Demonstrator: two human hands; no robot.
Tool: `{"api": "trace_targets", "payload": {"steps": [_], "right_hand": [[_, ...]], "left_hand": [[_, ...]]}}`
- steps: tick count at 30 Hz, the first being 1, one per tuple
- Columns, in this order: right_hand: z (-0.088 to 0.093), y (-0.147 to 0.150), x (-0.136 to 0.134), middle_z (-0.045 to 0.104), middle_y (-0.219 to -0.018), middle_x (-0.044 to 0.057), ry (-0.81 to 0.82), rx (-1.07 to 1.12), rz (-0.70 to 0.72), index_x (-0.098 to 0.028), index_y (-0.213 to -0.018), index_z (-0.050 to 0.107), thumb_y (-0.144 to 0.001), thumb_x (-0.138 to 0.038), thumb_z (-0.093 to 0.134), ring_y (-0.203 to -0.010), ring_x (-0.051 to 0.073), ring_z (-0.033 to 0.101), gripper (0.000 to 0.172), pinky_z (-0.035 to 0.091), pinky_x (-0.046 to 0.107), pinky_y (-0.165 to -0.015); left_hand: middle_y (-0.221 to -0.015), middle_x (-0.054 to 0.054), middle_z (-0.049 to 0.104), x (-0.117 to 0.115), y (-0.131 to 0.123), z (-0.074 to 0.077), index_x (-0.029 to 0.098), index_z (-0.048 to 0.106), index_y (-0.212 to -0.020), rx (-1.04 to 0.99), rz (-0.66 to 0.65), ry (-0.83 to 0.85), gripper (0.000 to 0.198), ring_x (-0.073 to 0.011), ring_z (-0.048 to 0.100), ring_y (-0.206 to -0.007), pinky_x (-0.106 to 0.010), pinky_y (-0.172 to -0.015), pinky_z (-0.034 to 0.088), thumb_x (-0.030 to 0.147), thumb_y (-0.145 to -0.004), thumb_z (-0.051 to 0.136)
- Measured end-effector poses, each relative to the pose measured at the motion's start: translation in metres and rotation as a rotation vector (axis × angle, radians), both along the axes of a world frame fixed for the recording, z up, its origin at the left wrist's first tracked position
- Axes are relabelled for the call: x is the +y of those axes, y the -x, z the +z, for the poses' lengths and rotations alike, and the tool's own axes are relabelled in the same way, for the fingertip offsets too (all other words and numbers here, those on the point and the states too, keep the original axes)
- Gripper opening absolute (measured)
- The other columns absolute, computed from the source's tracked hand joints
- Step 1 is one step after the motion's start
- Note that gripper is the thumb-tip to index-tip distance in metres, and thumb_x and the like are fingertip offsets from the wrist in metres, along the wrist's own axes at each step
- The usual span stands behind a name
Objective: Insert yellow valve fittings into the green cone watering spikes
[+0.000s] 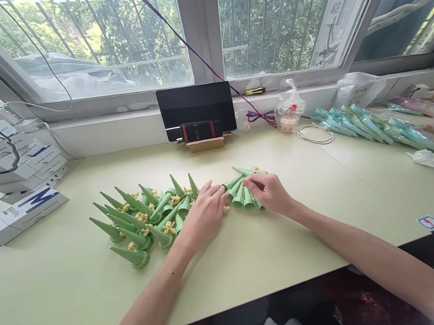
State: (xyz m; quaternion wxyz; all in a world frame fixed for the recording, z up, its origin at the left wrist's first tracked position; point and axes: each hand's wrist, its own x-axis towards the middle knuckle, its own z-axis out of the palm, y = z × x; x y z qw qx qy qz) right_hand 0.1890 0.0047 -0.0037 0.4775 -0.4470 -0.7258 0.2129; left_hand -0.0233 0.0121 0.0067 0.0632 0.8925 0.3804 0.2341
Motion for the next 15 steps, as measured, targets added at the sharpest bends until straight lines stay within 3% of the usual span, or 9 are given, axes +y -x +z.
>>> {"api": "trace_targets", "payload": {"steps": [6, 15], "right_hand": [[-0.0002, 0.0, -0.0007, 0.042, -0.056, -0.002, 0.009, 0.004, 0.006, -0.019, -0.068, 0.057, -0.097, -0.047, 0.048, -0.052, 0.012, 0.035, 0.041, 0.031, 0.027, -0.052], [-0.0004, -0.0001, -0.0001, 0.044, -0.057, -0.001, 0.004, -0.009, 0.003, -0.019, -0.069, 0.058, -0.097, -0.048, 0.047, -0.052, 0.012, 0.035, 0.042, 0.031, 0.027, -0.051]], "left_hand": [[-0.106, -0.007, 0.067, -0.0006, 0.0007, -0.001, 0.019, 0.065, -0.098, -0.038, -0.001, 0.01, 0.038, -0.025, 0.053, -0.125, -0.049, -0.117, 0.034, 0.029, -0.103, 0.029], [-0.098, -0.004, 0.069, -0.0027, 0.0002, 0.0023, 0.02, 0.066, -0.092, -0.052, -0.001, 0.037, 0.042, -0.0211, 0.064, -0.102, -0.048, -0.117, 0.036, 0.031, -0.103, 0.028]]}}
